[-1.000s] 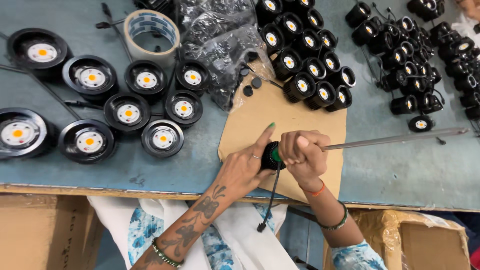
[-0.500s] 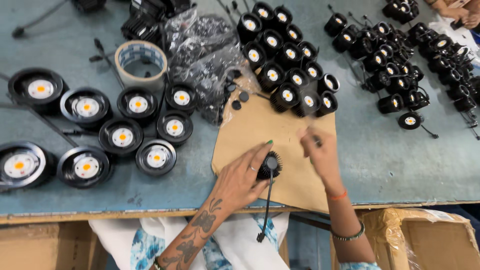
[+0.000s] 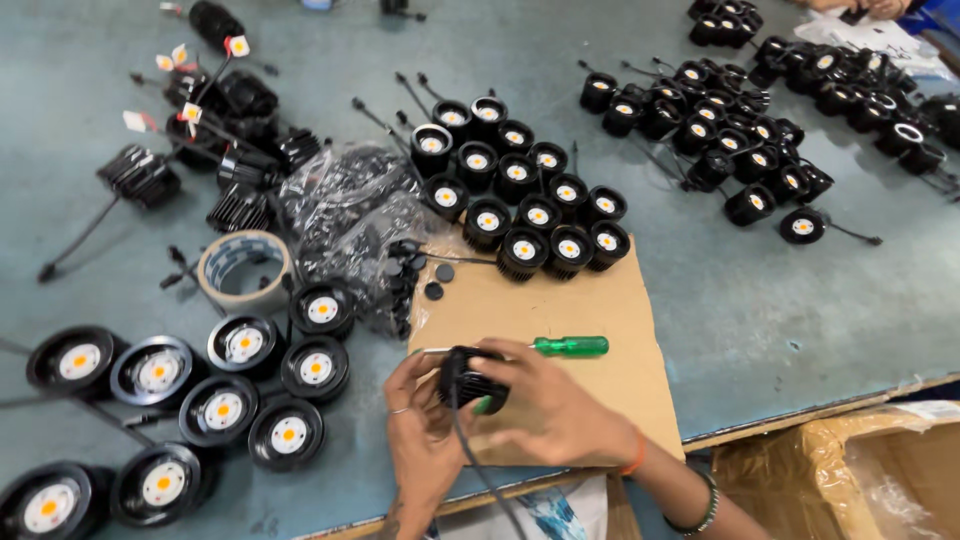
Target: The person assembles small black LED light fixtures at a workbench. They insert a small circular component into each fixture, secure it with a green-handled screwdriver, and place the finished units into a pile.
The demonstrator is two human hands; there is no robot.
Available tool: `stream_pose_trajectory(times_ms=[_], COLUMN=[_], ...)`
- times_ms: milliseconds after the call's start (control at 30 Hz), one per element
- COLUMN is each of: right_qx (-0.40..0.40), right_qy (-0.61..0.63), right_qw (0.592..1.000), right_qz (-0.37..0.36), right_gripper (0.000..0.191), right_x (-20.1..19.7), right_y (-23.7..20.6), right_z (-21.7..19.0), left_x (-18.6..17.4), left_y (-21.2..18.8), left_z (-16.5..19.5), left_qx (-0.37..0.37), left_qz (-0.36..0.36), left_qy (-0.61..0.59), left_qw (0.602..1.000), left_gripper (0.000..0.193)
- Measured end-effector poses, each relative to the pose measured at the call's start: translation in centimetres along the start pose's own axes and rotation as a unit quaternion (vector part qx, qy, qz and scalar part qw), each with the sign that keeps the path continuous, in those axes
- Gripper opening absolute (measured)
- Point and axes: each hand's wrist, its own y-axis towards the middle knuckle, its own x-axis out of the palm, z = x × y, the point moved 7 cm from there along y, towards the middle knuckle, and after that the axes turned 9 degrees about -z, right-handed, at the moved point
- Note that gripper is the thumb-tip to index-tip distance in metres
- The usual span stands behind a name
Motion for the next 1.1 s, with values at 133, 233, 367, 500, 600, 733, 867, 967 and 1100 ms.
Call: stream_pose_trajectory(times_ms=[133,233,367,500,600,733,867,967,1100], right_qx=[-0.016,0.003,0.008,0.075,0.094,0.275,0.394,0.409,0.394], right_qy=[-0.083,-0.066,-0.164,-0.117,-0.146,-0.187,-0.189,-0.116,-0.2], right_qw=[0.996,0.996,0.966,0.946,0.913,0.882,0.874,0.897,0.879], right_qz=[0.034,0.065,0.199,0.292,0.368,0.334,0.211,0.123,0.182], right_gripper=[0.083,0.081,0.078,0.068,0.066,0.065,0.067,0.062,0.054], right_x=[2.4,1.1,-6.9,-17.2,-22.8,-23.9,-21.4,-20.3,-23.5], right_y=[1.0,1.8,4.1,8.0,12.1,15.2,16.6,16.7,15.0], right_z=[0.1,1.6,4.7,13.4,20.7,29.3,33.4,35.1,35.4], left_x=[-0.9,-0.7,0.5,0.3,0.5,0.2,-1.6,-2.1,-2.4], left_y=[-0.3,0.0,0.2,1.4,1.8,1.9,1.2,0.9,0.7], left_z=[-1.5,-1.5,0.0,-1.0,-2.1,-5.1,-11.4,-14.9,-17.0], left_qx=[0.003,-0.012,-0.004,-0.085,-0.083,-0.048,-0.088,0.0,-0.001], left_qz=[0.019,0.012,-0.029,-0.039,-0.064,-0.062,-0.036,-0.026,-0.06], left_qy=[-0.057,0.03,0.151,0.169,0.205,0.241,0.229,0.185,0.217], left_qw=[0.998,0.999,0.988,0.981,0.973,0.967,0.969,0.982,0.974], left_gripper=[0.075,0.081,0.076,0.06,0.05,0.039,0.031,0.036,0.033])
